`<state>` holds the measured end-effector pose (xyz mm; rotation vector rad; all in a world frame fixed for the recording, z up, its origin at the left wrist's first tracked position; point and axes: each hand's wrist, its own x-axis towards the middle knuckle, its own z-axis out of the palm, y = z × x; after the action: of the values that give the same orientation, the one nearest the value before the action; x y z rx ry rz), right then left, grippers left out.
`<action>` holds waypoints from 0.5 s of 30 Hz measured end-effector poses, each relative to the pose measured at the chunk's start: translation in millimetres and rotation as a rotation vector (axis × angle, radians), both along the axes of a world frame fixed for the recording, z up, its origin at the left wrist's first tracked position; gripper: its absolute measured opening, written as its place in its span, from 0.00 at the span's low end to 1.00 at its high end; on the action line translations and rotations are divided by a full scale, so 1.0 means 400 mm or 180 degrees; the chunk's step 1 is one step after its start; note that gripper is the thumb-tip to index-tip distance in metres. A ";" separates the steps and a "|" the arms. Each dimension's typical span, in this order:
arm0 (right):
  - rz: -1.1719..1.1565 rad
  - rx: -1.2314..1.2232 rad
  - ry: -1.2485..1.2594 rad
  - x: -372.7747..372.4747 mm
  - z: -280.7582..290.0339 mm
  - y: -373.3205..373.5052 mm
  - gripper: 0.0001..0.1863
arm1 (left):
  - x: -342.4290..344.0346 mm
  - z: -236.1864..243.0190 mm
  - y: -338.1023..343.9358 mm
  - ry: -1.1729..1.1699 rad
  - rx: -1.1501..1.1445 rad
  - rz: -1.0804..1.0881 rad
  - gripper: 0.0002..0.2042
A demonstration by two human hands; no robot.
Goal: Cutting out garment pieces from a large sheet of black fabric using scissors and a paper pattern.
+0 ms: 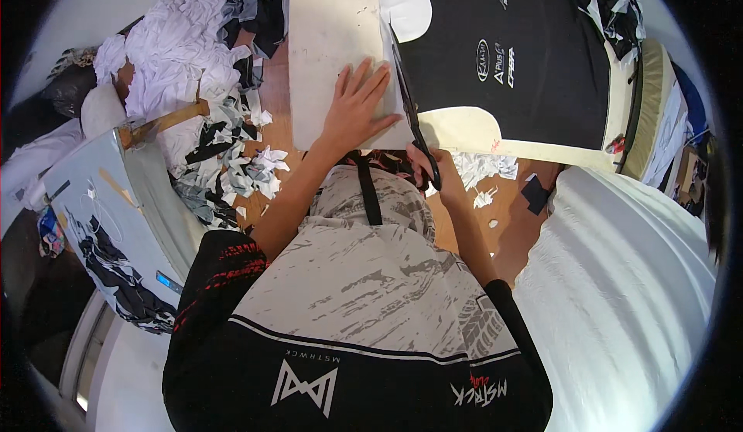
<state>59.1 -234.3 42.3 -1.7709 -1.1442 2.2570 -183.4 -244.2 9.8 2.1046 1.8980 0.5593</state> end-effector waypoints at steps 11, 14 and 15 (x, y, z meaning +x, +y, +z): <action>-0.0202 0.0354 0.0123 -0.074 0.017 0.084 0.31 | -0.007 0.033 -0.020 0.0107 -0.0024 -0.0075 0.40; -0.0284 0.0669 0.0095 -0.063 0.070 0.039 0.30 | -0.023 0.024 -0.038 0.0096 0.0009 0.0096 0.40; -0.0410 0.0885 0.0133 -0.043 0.076 0.023 0.29 | -0.021 0.026 -0.030 0.0100 0.0083 0.0070 0.40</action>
<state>41.7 -225.1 72.6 -1.6318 -1.2277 1.9450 -191.9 -256.4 20.4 2.1233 1.9433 0.5617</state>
